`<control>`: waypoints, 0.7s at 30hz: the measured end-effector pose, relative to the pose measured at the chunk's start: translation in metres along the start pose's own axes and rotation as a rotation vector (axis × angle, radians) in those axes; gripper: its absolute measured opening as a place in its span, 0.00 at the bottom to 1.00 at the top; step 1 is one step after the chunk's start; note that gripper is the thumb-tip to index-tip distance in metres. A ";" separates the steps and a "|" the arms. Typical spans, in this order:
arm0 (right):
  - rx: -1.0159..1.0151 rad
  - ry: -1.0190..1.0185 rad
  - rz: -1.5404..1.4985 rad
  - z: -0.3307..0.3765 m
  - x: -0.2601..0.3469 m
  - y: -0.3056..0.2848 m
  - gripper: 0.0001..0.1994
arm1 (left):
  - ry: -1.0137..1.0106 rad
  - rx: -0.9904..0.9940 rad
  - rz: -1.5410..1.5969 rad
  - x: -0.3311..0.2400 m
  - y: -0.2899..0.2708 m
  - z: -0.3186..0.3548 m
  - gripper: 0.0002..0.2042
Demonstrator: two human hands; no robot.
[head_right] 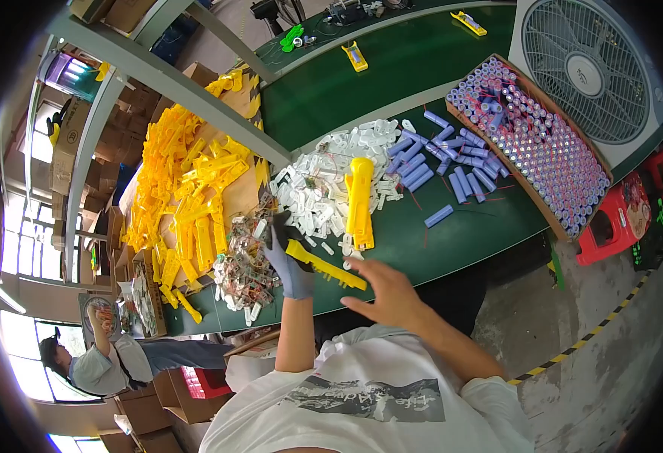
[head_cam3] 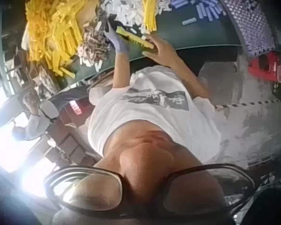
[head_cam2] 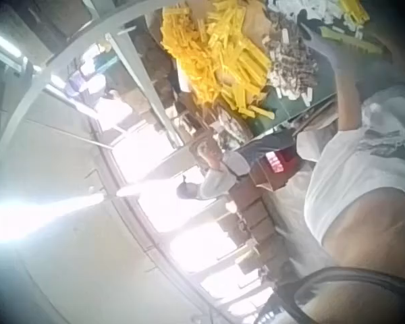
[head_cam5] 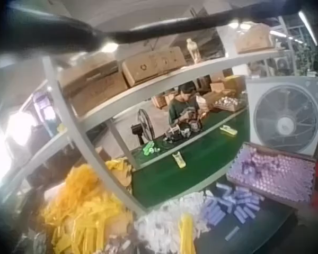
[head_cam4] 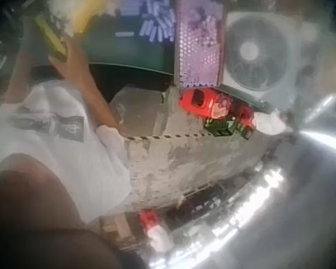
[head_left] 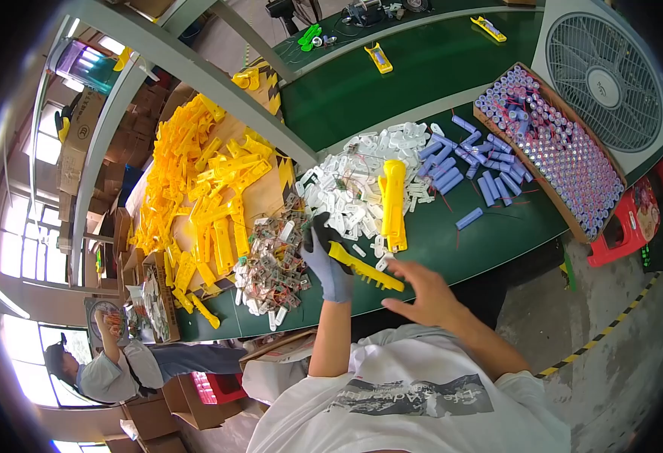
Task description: The person assembles electronic components by hand, inserting circuit boards, batteries, white plastic components, and wires into yellow plastic light housings.
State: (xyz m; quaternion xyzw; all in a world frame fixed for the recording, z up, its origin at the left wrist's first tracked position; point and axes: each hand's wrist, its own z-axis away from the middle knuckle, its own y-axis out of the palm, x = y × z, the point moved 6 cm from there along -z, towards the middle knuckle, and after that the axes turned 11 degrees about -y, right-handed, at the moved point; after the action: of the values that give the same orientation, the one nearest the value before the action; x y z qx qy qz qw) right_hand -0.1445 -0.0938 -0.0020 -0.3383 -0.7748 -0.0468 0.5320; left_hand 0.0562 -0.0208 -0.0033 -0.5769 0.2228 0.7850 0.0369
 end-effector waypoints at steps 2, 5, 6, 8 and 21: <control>0.098 0.009 0.117 0.004 0.010 0.018 0.22 | -0.193 0.044 0.052 0.010 0.014 0.013 0.15; 0.064 0.260 -0.096 0.006 -0.005 0.038 0.18 | -0.472 0.229 0.389 0.022 0.020 0.018 0.18; -0.099 0.267 -0.298 0.008 -0.006 0.045 0.15 | -0.562 0.384 0.488 0.027 0.014 0.028 0.21; -0.060 0.339 -0.310 0.008 -0.012 0.054 0.15 | -0.319 0.662 0.189 0.032 0.001 0.052 0.25; 0.164 -0.252 0.878 -0.129 -0.011 0.020 0.16 | -0.422 0.087 0.446 0.109 -0.115 0.081 0.20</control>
State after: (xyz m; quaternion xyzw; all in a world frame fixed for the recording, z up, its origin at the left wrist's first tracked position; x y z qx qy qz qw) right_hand -0.0282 -0.1398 0.0380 -0.5944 -0.6178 0.2857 0.4283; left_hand -0.0163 0.0926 -0.1203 -0.3357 0.3644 0.8661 -0.0662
